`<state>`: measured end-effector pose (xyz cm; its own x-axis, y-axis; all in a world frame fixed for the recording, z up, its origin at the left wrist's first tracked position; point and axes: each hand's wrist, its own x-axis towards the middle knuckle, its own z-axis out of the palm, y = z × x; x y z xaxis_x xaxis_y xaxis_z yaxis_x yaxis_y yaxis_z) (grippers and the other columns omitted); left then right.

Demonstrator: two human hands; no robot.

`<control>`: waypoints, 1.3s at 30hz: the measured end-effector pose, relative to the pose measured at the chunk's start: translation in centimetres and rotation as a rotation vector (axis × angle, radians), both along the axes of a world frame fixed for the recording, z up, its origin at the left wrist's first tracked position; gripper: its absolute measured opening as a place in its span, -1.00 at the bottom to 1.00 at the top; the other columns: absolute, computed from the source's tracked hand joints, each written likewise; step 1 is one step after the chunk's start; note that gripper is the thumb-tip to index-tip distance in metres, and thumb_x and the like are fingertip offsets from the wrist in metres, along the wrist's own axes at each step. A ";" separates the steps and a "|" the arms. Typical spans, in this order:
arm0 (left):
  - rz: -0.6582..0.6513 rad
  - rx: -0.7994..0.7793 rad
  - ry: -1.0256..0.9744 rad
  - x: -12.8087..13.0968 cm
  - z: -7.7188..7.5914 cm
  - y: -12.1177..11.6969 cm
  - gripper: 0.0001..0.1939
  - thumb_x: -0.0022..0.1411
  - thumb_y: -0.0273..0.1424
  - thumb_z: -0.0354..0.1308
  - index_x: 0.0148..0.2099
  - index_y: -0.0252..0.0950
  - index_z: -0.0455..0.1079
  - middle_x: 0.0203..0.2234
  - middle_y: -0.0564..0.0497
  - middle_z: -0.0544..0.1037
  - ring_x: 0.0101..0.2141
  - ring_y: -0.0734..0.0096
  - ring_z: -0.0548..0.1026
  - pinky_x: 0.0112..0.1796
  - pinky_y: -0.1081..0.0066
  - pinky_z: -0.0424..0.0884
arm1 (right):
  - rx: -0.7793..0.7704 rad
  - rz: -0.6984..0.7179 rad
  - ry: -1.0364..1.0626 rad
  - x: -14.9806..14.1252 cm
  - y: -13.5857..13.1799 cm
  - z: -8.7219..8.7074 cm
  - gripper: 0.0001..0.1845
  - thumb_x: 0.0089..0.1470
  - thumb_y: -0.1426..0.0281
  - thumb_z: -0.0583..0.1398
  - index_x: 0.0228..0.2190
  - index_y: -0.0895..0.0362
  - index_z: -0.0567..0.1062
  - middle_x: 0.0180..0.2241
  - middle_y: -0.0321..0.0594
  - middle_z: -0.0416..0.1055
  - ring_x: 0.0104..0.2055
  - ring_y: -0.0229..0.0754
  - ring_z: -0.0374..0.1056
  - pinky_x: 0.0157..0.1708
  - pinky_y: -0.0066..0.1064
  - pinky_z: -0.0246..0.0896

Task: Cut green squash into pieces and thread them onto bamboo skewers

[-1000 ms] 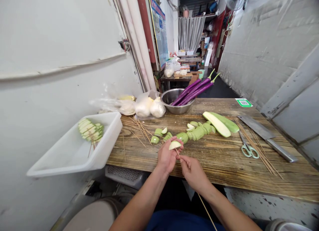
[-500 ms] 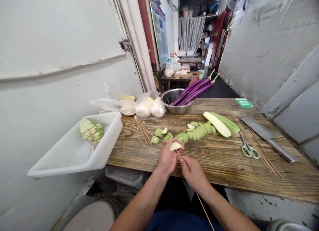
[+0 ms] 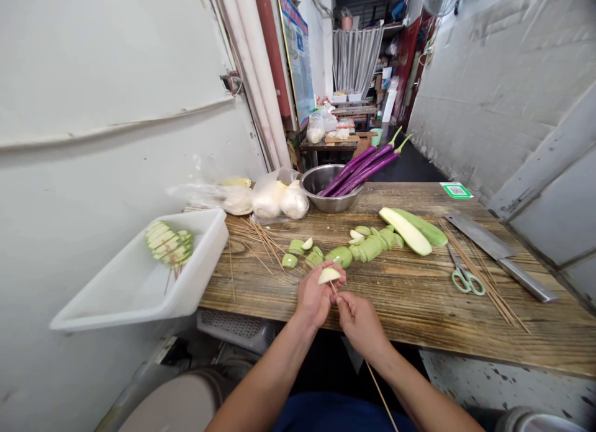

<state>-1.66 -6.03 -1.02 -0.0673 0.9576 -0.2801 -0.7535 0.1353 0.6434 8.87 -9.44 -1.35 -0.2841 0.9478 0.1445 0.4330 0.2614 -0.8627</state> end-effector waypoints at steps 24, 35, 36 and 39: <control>-0.021 -0.058 0.075 0.3 0.2 -0.8 -0.77 0.10 -0.41 0.05 -0.20 -0.47 0.30 -0.47 -0.11 0.47 -0.51 0.43 0.44 -0.59 0.54 0.26 | -0.001 -0.011 -0.071 -0.4 0.1 -0.5 -0.69 0.09 0.41 -0.09 -0.59 0.15 0.32 -0.62 -0.26 0.30 -0.58 -0.27 0.18 -0.52 -0.49 0.00; -0.031 -0.066 -0.031 0.5 -0.2 -0.7 -0.81 0.18 -0.42 0.01 -0.19 -0.44 0.30 -0.39 -0.15 0.49 -0.43 0.37 0.48 -0.49 0.48 0.37 | -0.036 -0.032 -0.054 -0.3 0.8 -0.7 -0.69 0.08 0.41 -0.07 -0.66 0.12 0.22 -0.66 -0.31 0.23 -0.60 -0.29 0.14 -0.54 -0.49 -0.06; -0.023 -0.068 -0.047 0.5 -0.2 -0.6 -0.81 0.20 -0.42 0.00 -0.19 -0.45 0.30 -0.37 -0.16 0.49 -0.41 0.36 0.49 -0.44 0.46 0.40 | -0.043 -0.038 -0.039 -0.3 1.0 -0.7 -0.68 0.07 0.40 -0.06 -0.67 0.12 0.21 -0.67 -0.32 0.22 -0.61 -0.30 0.13 -0.54 -0.49 -0.07; -0.017 -0.062 -0.063 0.4 0.0 -0.4 -0.80 0.23 -0.40 -0.02 -0.18 -0.44 0.30 -0.35 -0.17 0.49 -0.39 0.34 0.50 -0.39 0.42 0.42 | -0.050 -0.053 0.005 -0.3 1.2 -0.8 -0.69 0.07 0.39 -0.04 -0.67 0.12 0.22 -0.66 -0.33 0.22 -0.60 -0.30 0.12 -0.55 -0.50 -0.06</control>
<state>-1.25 -6.38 -1.05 -0.0311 0.9393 -0.3416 -0.7895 0.1865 0.5847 8.60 -8.20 -2.11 -0.2329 0.9675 0.0983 0.4405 0.1950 -0.8763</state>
